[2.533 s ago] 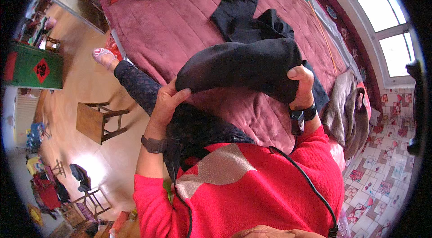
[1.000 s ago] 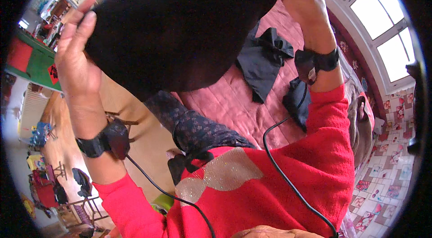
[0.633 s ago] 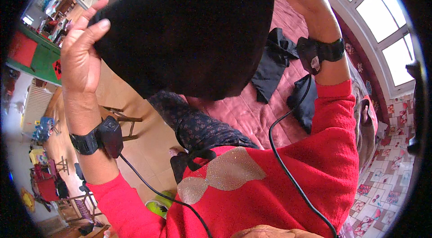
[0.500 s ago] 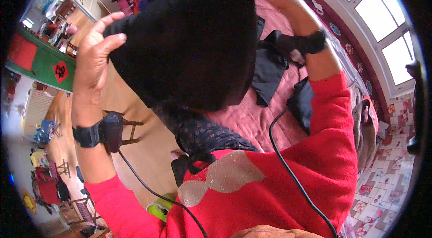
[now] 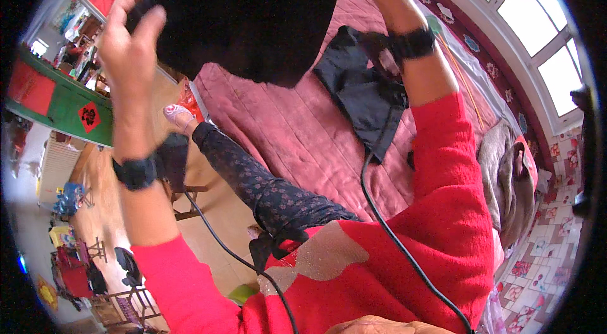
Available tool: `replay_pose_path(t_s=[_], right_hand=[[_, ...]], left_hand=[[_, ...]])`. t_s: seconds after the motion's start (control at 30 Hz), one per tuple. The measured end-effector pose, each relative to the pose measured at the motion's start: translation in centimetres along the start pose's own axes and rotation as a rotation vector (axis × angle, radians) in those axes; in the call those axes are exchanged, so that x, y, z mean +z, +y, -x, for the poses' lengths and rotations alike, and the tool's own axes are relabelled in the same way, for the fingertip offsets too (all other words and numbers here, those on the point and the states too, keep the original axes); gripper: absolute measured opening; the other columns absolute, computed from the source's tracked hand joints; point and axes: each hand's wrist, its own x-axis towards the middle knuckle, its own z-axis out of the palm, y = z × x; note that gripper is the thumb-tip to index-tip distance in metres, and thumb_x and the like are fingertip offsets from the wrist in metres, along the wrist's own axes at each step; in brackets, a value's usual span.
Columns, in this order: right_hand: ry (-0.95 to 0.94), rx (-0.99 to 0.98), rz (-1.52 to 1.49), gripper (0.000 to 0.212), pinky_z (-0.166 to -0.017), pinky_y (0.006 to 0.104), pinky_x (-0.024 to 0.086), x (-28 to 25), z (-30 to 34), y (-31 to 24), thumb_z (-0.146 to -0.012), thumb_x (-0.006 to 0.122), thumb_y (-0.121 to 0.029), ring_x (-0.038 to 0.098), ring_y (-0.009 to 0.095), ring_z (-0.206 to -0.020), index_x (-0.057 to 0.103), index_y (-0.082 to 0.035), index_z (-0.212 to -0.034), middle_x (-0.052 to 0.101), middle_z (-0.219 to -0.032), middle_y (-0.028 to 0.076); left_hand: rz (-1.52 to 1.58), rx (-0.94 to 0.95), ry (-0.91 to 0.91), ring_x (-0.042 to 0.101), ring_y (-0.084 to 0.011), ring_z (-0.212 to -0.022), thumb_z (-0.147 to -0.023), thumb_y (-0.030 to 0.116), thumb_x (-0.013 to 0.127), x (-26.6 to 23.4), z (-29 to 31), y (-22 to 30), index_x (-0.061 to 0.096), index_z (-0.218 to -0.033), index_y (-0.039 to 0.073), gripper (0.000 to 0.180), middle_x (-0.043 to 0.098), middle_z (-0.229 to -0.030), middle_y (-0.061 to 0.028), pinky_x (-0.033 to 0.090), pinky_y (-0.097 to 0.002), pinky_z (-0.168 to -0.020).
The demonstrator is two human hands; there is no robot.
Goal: The person folds a pair of black trousers on a bed. They smooth the fabric, align the legs, fold the garment in half lengthwise, then fold it into thirds and place it on the bed.
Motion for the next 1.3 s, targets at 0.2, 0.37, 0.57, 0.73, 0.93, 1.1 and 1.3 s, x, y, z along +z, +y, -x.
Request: replay_pose_path(t_s=[0.2,0.37,0.57,0.73,0.93,1.1,1.3], right_hand=[[-0.391,0.389,-0.003,0.035,-0.09,0.0318,0.051,-3.6,22.2,1.8,-0.08,0.066,0.005,0.062,0.018,-0.106,0.064,-0.001,-0.114,0.066,-0.112,0.008],[-0.557,1.233,0.065,0.046,-0.094,0.0324,0.051,-3.0,42.6,1.5,-0.075,0.061,0.013,0.064,0.018,-0.109,0.063,-0.001,-0.119,0.069,-0.114,0.009],[-0.312,1.409,-0.258,0.069,-0.11,0.0342,0.038,-4.2,49.2,2.1,-0.072,0.06,0.021,0.049,0.025,-0.133,0.047,0.003,-0.138,0.057,-0.135,0.013],[-0.384,1.369,-0.173,0.051,-0.092,0.0346,0.05,-3.6,47.7,1.9,-0.079,0.072,-0.002,0.061,0.023,-0.108,0.055,0.005,-0.127,0.065,-0.116,0.013],[-0.345,1.407,-0.096,0.028,-0.081,0.0323,0.05,-5.0,46.1,0.4,-0.083,0.073,-0.008,0.062,0.018,-0.091,0.065,0.004,-0.106,0.068,-0.096,0.007],[-0.506,1.456,0.004,0.026,-0.076,0.0291,0.051,-6.7,47.4,-0.1,-0.08,0.072,-0.003,0.061,0.014,-0.088,0.063,0.001,-0.103,0.065,-0.091,0.004],[-0.592,1.21,0.458,0.04,-0.09,0.0374,0.051,-5.5,45.3,0.5,-0.086,0.067,-0.024,0.063,0.028,-0.103,0.061,-0.001,-0.119,0.066,-0.11,0.014]], left_hand=[[0.18,-0.47,-0.451,0.062,-0.0261,-0.109,-0.08,-0.001,0.062,5.4,22.2,-1.4,0.061,-0.109,0.003,0.029,0.065,-0.112,-0.0108,0.046,-0.0355,-0.101],[0.011,-0.698,-0.967,0.065,-0.0407,-0.095,-0.077,0.003,0.06,9.0,36.3,-0.4,0.059,-0.1,0.013,0.025,0.068,-0.101,-0.0136,0.052,-0.0489,-0.082],[0.025,-0.703,-1.079,0.064,-0.0414,-0.095,-0.074,0.003,0.06,9.3,39.0,-0.7,0.058,-0.098,0.015,0.028,0.068,-0.098,-0.0143,0.051,-0.0504,-0.08],[0.108,-0.768,-1.022,0.066,-0.0359,-0.097,-0.075,0.009,0.065,8.7,38.3,-0.3,0.06,-0.098,0.014,0.024,0.069,-0.1,-0.0111,0.052,-0.044,-0.084],[0.212,-0.771,-0.908,0.066,-0.0356,-0.097,-0.076,0.008,0.065,7.8,38.2,0.9,0.063,-0.09,0.012,0.015,0.07,-0.097,-0.0101,0.052,-0.0452,-0.085],[0.192,-0.599,-1.007,0.066,-0.0299,-0.092,-0.078,0.008,0.064,7.3,38.9,1.8,0.066,-0.094,0.01,0.015,0.07,-0.095,-0.0077,0.05,-0.0402,-0.089],[0.178,-0.406,-0.961,0.065,-0.031,-0.093,-0.081,0.011,0.064,6.3,39.3,3.0,0.068,-0.093,0.011,0.013,0.07,-0.095,-0.0067,0.046,-0.0457,-0.094]])
